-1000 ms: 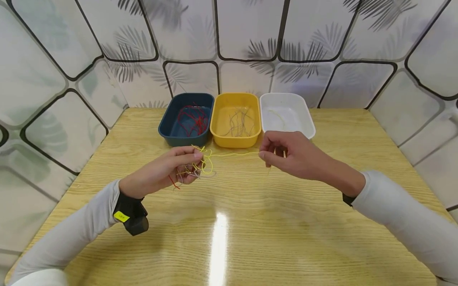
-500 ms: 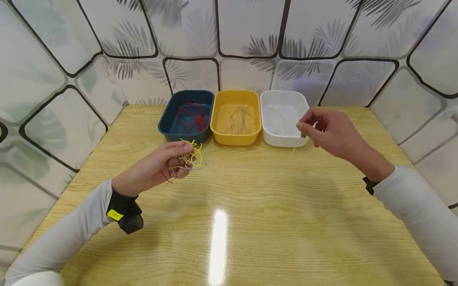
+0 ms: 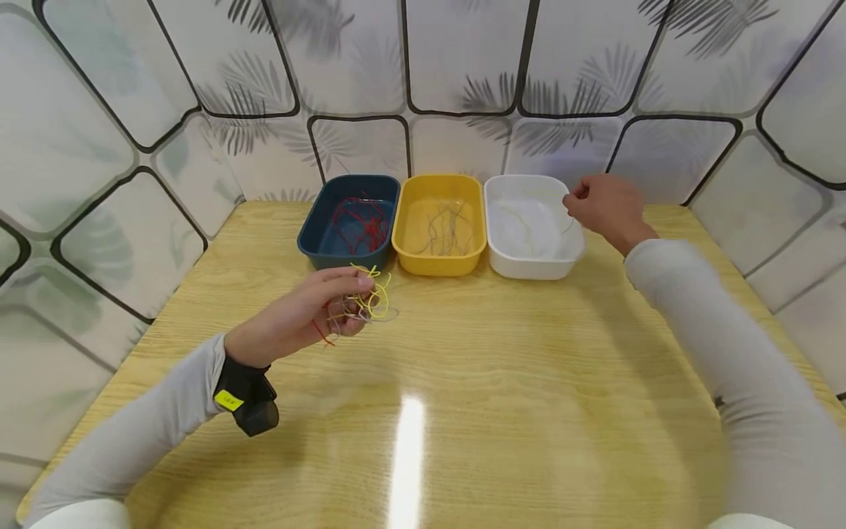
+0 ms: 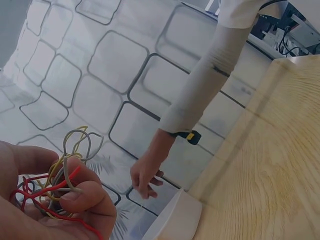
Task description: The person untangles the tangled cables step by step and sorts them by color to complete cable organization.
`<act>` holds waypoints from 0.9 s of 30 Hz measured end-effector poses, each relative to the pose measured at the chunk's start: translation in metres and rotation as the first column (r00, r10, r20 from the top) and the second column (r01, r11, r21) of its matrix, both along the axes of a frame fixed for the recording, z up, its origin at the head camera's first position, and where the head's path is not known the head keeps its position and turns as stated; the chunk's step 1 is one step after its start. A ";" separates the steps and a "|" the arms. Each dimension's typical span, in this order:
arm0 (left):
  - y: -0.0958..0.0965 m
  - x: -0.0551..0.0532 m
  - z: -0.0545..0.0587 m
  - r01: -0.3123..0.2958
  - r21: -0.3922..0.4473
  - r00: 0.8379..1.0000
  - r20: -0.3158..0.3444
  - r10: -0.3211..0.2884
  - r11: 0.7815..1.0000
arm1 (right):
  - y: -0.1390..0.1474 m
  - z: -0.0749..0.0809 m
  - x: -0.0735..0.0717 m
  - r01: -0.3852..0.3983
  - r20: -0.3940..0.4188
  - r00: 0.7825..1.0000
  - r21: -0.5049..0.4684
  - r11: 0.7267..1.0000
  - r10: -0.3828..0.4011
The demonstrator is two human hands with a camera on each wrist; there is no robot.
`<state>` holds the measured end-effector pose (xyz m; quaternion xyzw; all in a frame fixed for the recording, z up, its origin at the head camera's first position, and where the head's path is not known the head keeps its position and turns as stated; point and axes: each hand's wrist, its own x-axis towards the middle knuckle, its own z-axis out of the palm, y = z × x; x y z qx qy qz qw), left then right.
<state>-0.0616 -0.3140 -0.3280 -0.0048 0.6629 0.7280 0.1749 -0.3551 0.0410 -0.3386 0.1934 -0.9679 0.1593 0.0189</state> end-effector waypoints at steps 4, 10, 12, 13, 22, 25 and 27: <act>0.005 -0.007 0.001 0.003 0.042 1.000 -0.011 -0.002 0.999 | -0.019 -0.007 -0.011 -0.005 0.006 1.000 0.066 0.998 0.005; 0.008 -0.024 -0.002 -0.018 0.079 1.000 -0.019 0.019 0.997 | -0.040 -0.021 -0.015 -0.088 0.037 0.996 0.231 0.969 0.081; 0.007 -0.032 -0.002 -0.036 0.084 0.999 -0.024 0.038 0.996 | -0.045 -0.022 -0.016 -0.106 0.036 0.994 0.264 0.959 0.100; 0.008 -0.035 -0.003 -0.043 0.088 0.999 -0.025 0.045 0.995 | -0.046 -0.022 -0.015 -0.111 0.033 0.994 0.271 0.956 0.106; 0.008 -0.060 -0.008 -0.080 0.132 0.996 0.045 0.075 0.988 | -0.056 -0.002 0.025 -0.102 -0.097 0.986 0.315 0.944 0.138; 0.008 -0.065 -0.010 -0.083 0.146 0.995 0.067 0.074 0.986 | -0.068 0.009 0.054 -0.144 -0.177 0.964 0.271 0.952 0.197; 0.010 -0.067 -0.011 -0.072 0.148 0.996 0.070 0.062 0.986 | -0.076 0.016 0.075 -0.197 -0.221 0.944 0.224 0.955 0.246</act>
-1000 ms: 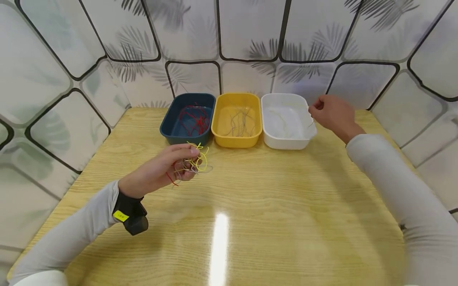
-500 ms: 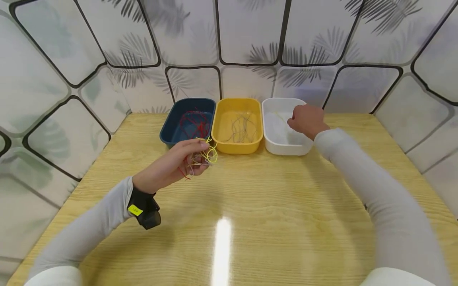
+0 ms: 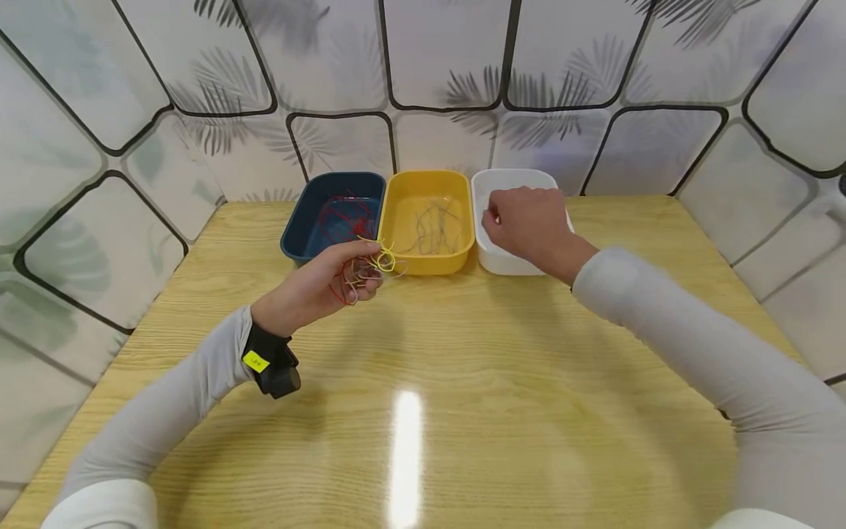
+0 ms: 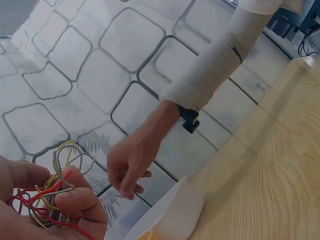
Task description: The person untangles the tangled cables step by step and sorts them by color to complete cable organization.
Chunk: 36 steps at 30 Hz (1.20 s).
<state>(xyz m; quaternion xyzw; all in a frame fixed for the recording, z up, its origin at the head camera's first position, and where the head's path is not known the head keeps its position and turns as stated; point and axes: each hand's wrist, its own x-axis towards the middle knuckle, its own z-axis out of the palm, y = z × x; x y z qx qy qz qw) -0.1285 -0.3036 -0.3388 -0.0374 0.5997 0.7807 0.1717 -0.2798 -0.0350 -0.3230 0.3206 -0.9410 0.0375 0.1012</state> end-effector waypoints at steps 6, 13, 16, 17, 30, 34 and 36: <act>0.003 0.002 0.001 0.045 -0.003 0.999 -0.015 -0.045 0.999 | -0.023 0.017 0.060 -0.173 0.028 0.984 -0.145 0.974 0.179; 0.009 0.013 0.002 0.097 -0.074 0.993 -0.056 -0.102 0.993 | -0.034 0.023 0.106 -0.270 0.214 0.919 -0.270 0.924 0.330; 0.014 0.019 0.004 0.134 -0.108 0.987 -0.070 -0.142 0.985 | -0.036 0.023 0.116 -0.265 0.291 0.890 -0.294 0.918 0.350; 0.015 0.022 0.004 0.145 -0.117 0.986 -0.071 -0.154 0.983 | -0.035 0.023 0.118 -0.261 0.315 0.880 -0.306 0.915 0.356; 0.017 0.035 0.006 0.213 -0.141 0.968 -0.102 -0.229 0.967 | -0.013 0.023 0.119 -0.283 0.328 0.817 -0.486 0.827 0.473; 0.016 0.037 0.006 0.232 -0.117 0.963 -0.110 -0.245 0.966 | -0.008 0.023 0.119 -0.287 0.311 0.816 -0.514 0.809 0.487; 0.015 0.039 0.006 0.241 -0.123 0.961 -0.106 -0.255 0.963 | -0.006 0.022 0.119 -0.286 0.323 0.806 -0.520 0.805 0.496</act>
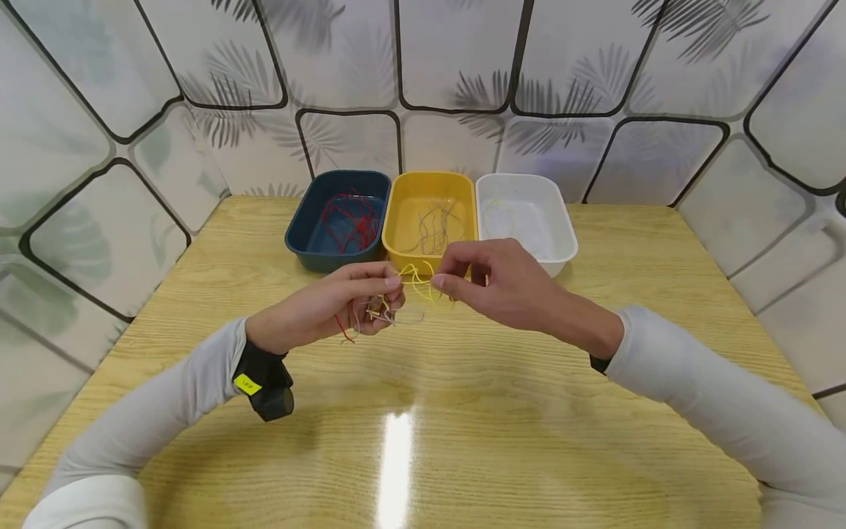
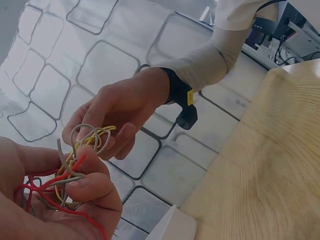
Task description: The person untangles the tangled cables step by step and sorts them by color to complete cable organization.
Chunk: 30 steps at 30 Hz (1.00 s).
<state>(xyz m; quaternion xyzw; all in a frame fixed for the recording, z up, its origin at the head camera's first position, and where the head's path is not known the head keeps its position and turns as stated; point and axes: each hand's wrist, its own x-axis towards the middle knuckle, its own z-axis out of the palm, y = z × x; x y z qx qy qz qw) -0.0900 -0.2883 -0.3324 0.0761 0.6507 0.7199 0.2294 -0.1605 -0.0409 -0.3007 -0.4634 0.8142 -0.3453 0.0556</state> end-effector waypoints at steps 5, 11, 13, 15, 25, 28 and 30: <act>0.000 0.002 0.003 0.014 -0.025 1.000 0.009 -0.014 1.000 | 0.004 -0.001 -0.001 -0.061 0.127 0.990 0.028 0.998 0.057; -0.002 0.004 0.002 0.035 -0.035 0.999 0.002 -0.035 0.999 | 0.008 0.000 -0.003 -0.053 0.198 0.979 0.042 0.998 0.044; -0.003 0.004 0.002 0.031 -0.035 0.999 0.008 -0.031 0.999 | 0.010 0.002 -0.004 -0.030 0.168 0.985 0.038 0.999 0.023; -0.004 0.004 0.001 0.032 -0.030 0.999 0.016 -0.031 0.999 | 0.014 0.003 -0.005 -0.012 0.128 0.992 0.026 1.000 0.008; -0.011 0.004 0.000 -0.006 0.058 0.999 0.036 0.004 0.998 | 0.034 0.009 -0.008 0.088 -0.197 0.976 -0.004 0.996 -0.087; -0.016 0.003 -0.001 -0.023 0.076 0.999 0.050 0.019 0.997 | 0.044 0.011 -0.012 0.106 -0.275 0.954 -0.056 0.993 -0.117; -0.019 0.002 -0.002 -0.046 0.088 0.997 0.064 0.041 0.995 | 0.051 0.013 -0.016 0.122 -0.292 0.946 -0.091 0.988 -0.144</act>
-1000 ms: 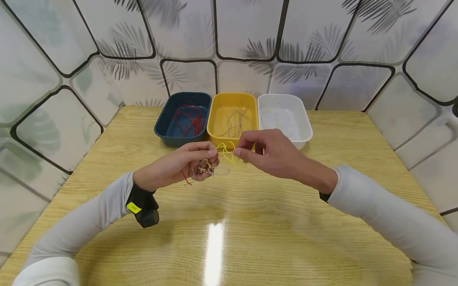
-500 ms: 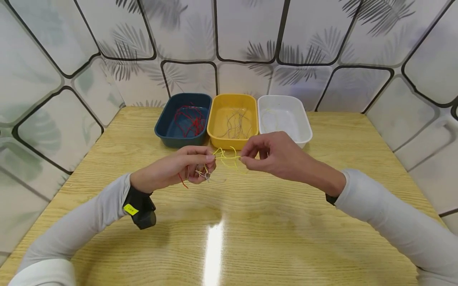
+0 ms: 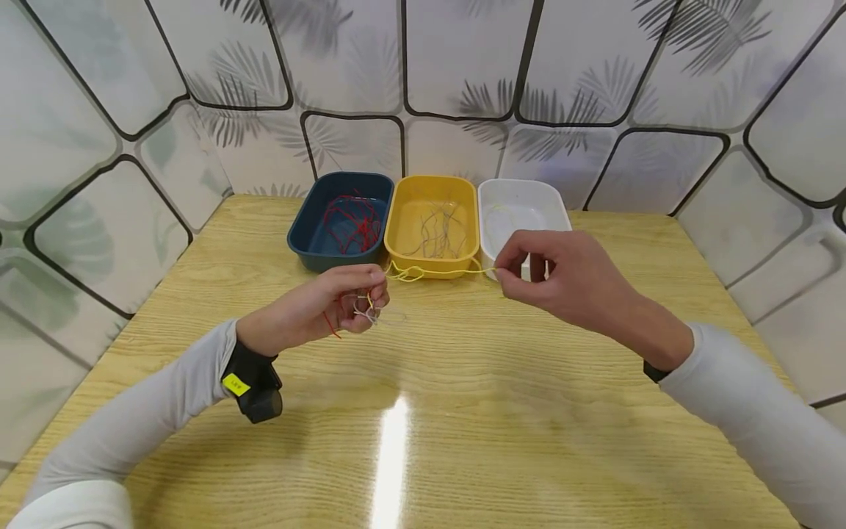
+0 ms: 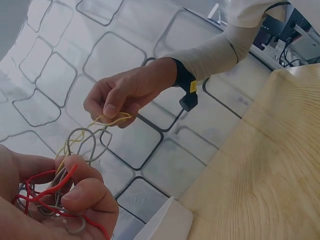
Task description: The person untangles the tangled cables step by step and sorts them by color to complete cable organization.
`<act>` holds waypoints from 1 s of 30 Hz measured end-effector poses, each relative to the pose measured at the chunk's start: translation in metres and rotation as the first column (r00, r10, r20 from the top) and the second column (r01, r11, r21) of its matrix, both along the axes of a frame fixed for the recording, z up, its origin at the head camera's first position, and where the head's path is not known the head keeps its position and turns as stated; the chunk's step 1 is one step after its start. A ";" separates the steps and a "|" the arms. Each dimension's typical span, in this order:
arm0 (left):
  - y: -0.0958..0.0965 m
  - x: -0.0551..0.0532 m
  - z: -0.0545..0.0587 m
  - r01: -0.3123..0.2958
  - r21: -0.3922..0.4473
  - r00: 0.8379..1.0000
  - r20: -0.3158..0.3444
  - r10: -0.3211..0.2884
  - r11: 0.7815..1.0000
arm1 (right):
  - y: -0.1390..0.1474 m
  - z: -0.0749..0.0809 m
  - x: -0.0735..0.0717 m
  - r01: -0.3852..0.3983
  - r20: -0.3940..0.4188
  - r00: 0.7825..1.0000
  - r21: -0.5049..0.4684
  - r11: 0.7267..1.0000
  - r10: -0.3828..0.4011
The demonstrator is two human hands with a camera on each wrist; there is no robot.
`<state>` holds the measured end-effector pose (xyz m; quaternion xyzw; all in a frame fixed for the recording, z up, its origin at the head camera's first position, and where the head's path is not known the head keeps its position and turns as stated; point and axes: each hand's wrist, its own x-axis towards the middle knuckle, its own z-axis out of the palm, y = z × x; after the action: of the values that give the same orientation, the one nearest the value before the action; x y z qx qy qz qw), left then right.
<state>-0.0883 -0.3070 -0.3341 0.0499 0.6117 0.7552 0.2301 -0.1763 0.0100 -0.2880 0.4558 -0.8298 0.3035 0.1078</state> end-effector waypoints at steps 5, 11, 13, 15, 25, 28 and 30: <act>-0.010 0.000 -0.002 -0.071 0.031 0.997 0.032 0.070 0.997 | 0.021 0.002 -0.015 0.134 0.035 0.991 -0.067 0.989 -0.132; -0.012 0.000 -0.003 -0.086 0.038 0.996 0.040 0.084 0.996 | 0.045 0.006 -0.044 0.302 0.109 0.949 -0.058 0.952 -0.294; -0.012 0.000 -0.003 -0.086 0.035 0.996 0.038 0.085 0.996 | 0.053 0.007 -0.055 0.351 0.122 0.931 -0.043 0.935 -0.344; -0.012 0.000 -0.004 -0.086 0.031 0.996 0.035 0.085 0.996 | 0.059 0.007 -0.067 0.397 0.150 0.908 -0.016 0.918 -0.390; -0.013 0.004 -0.001 -0.089 0.031 0.995 0.053 0.087 0.996 | 0.069 -0.022 -0.140 0.453 0.280 0.829 0.172 0.875 -0.484; -0.012 0.004 -0.001 -0.091 0.023 0.995 0.051 0.089 0.996 | 0.063 -0.034 -0.158 0.432 0.294 0.826 0.218 0.875 -0.481; -0.012 0.004 -0.001 -0.095 0.023 0.994 0.053 0.094 0.995 | 0.058 -0.041 -0.167 0.417 0.291 0.830 0.241 0.876 -0.476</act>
<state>-0.0841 -0.3188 -0.3349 0.0041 0.5977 0.7739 0.2094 -0.3435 0.0675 -0.3287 0.1965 -0.9416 0.2732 -0.0083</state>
